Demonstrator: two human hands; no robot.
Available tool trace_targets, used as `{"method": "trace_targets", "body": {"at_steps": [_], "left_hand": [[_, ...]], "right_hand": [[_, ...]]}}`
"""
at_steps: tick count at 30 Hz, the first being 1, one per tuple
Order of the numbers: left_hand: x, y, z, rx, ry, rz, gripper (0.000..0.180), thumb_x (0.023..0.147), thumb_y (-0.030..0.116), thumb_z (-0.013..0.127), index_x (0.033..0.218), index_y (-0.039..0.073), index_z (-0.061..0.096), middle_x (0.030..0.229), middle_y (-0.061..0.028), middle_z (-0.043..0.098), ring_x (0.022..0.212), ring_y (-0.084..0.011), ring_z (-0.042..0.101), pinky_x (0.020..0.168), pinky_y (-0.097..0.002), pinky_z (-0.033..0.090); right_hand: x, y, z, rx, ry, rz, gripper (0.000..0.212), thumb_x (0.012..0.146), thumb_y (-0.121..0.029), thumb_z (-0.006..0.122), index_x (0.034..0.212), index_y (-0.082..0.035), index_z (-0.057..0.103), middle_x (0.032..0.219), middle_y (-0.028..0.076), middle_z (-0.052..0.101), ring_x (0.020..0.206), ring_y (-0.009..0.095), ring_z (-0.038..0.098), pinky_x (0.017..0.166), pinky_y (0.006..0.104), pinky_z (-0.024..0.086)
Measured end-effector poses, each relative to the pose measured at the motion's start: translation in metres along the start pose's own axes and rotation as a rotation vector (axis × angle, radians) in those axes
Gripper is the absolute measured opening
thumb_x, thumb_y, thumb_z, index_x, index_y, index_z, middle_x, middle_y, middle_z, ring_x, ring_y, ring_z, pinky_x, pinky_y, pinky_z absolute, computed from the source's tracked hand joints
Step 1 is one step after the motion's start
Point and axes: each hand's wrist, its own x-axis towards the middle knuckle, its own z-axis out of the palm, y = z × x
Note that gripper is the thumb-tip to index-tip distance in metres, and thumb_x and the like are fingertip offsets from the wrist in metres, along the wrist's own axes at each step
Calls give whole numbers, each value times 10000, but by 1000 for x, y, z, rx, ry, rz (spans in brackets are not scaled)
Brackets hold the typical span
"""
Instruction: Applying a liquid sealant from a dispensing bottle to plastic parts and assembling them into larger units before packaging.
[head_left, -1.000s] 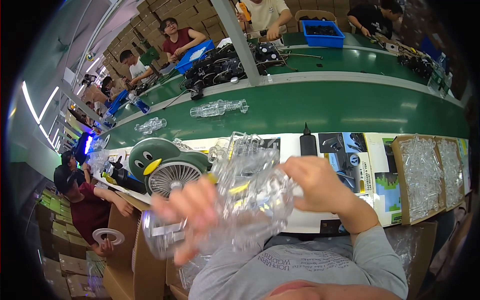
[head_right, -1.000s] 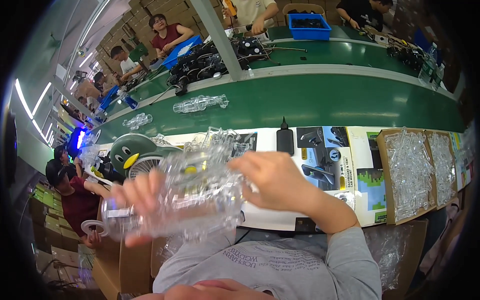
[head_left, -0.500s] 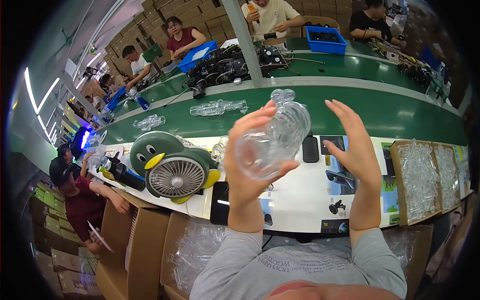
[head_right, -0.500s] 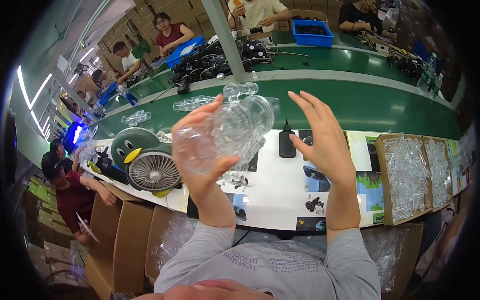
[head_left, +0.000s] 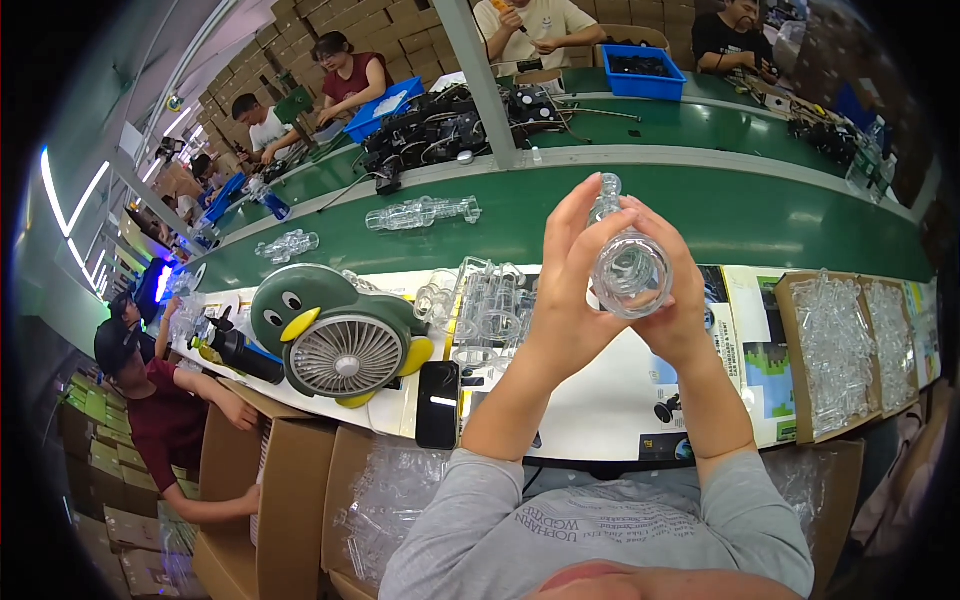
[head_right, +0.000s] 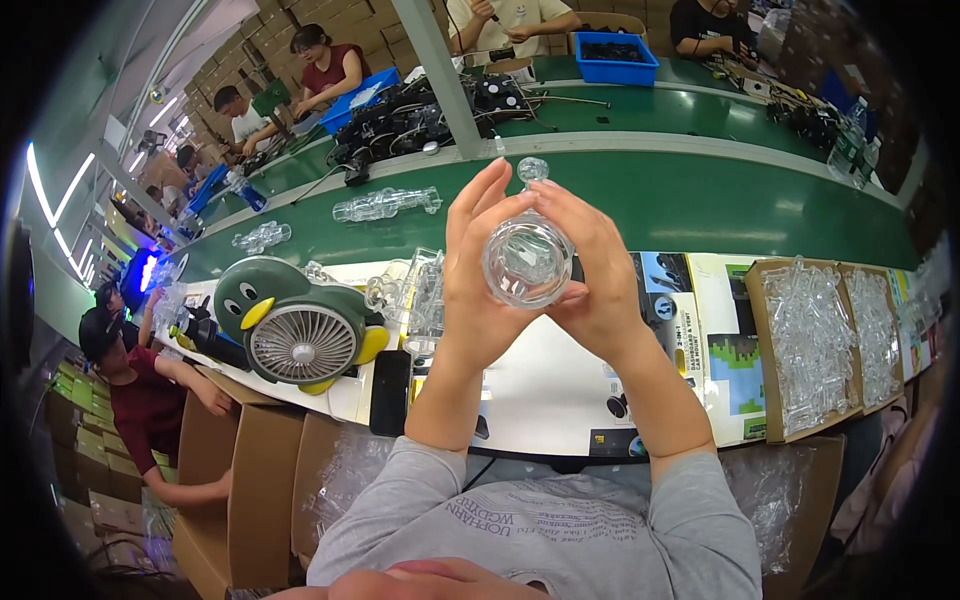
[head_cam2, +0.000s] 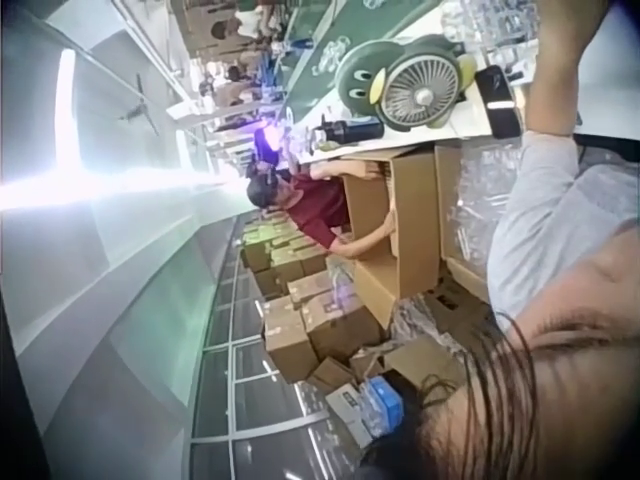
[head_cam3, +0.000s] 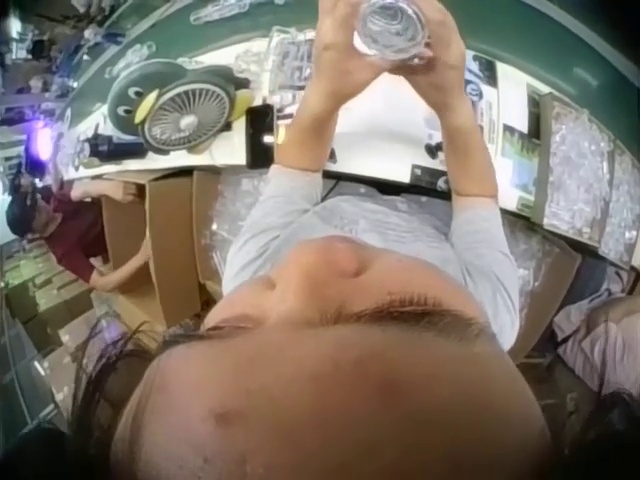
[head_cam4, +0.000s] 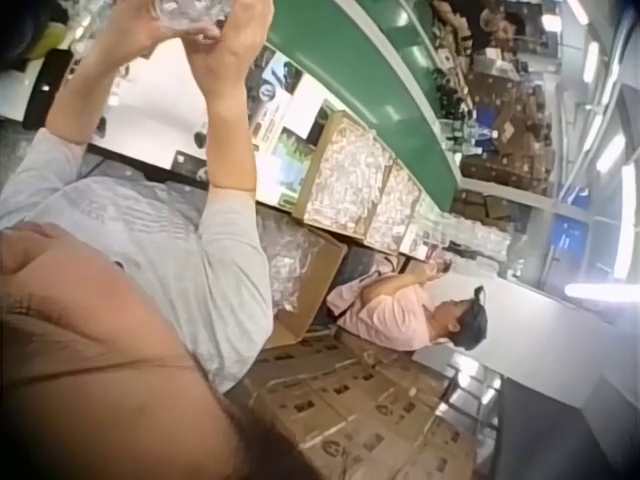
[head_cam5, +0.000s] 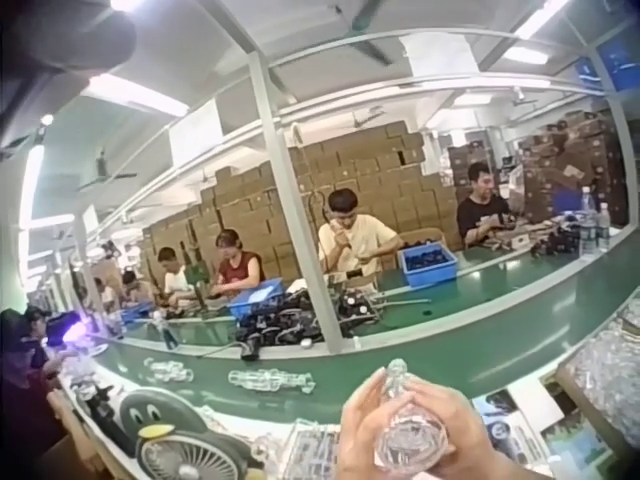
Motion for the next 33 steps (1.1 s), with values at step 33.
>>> {"method": "trace_targets", "body": {"at_steps": [33], "left_hand": [[-4,23,-87,-25,748,68,393,851,194,496,1162,-27,404,1171,-241,477,1042,-305,509,891,-407,401]], "right_hand": [[-25,304,-13,-1267,-791,301,358,813,-149,525,1171,-147,510,1052,94,574,1056,267,521,967,574,266]]}}
